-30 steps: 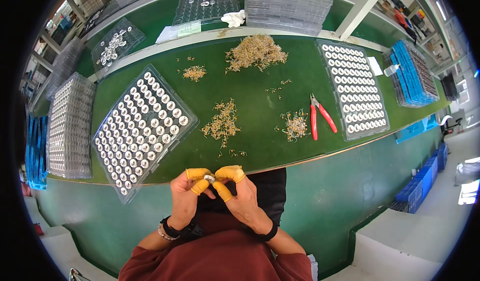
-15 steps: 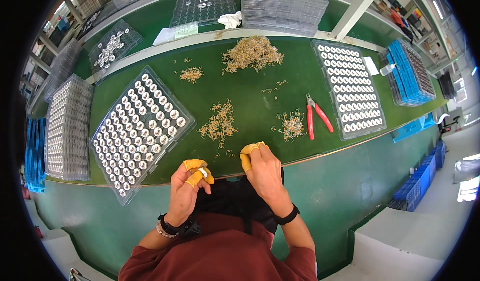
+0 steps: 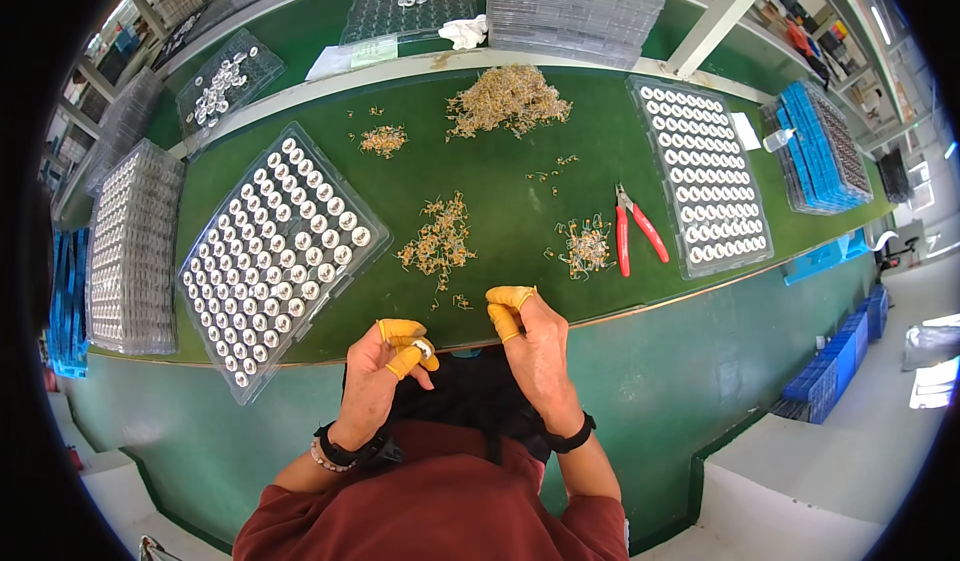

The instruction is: Assembling small electronic components into a tray on a factory production line.

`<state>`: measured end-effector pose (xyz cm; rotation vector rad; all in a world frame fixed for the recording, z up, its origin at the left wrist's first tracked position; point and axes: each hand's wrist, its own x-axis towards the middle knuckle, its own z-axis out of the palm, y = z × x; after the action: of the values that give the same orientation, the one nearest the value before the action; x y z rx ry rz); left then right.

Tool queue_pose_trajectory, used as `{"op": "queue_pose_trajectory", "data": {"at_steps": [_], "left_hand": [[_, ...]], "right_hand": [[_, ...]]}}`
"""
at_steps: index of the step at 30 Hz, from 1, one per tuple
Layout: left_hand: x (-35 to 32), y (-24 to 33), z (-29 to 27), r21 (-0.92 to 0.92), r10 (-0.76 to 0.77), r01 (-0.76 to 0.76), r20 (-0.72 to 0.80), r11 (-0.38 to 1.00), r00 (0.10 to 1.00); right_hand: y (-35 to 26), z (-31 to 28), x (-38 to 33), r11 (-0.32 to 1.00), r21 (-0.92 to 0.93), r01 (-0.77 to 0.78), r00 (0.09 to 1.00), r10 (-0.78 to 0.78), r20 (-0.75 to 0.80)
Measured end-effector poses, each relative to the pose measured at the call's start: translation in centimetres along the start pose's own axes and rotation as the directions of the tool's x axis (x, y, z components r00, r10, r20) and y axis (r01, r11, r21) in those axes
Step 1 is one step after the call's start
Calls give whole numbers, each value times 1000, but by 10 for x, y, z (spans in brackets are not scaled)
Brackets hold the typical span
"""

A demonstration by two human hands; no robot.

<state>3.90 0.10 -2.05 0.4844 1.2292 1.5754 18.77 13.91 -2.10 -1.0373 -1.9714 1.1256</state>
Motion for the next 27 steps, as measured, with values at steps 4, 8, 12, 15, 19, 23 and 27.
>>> {"op": "queue_pose_trajectory", "data": {"at_steps": [4,8,12,15,19,23,27], "left_hand": [[0,0,0,-44,-21,22,27,999,999],[-5,4,4,-44,-50,52,55,998,997],[-8,4,5,-70,-56,59,52,996,997],[-10,2,4,-83,-47,51,48,995,998],[-11,1,4,-58,-35,38,50,998,998],[-11,1,4,-49,-41,43,45,998,998],[-11,1,5,-59,-47,49,38,997,998]], "right_hand": [[-8,6,-13,948,257,-189,982,184,43],[-15,12,-27,872,454,-180,980,122,155],[-24,22,-34,836,536,-121,987,42,158],[-26,20,-39,867,465,-180,973,90,210],[-22,27,-42,885,448,-124,990,79,119],[-20,30,-45,906,412,-94,994,65,84],[-19,32,-47,915,399,-56,998,47,34]]}}
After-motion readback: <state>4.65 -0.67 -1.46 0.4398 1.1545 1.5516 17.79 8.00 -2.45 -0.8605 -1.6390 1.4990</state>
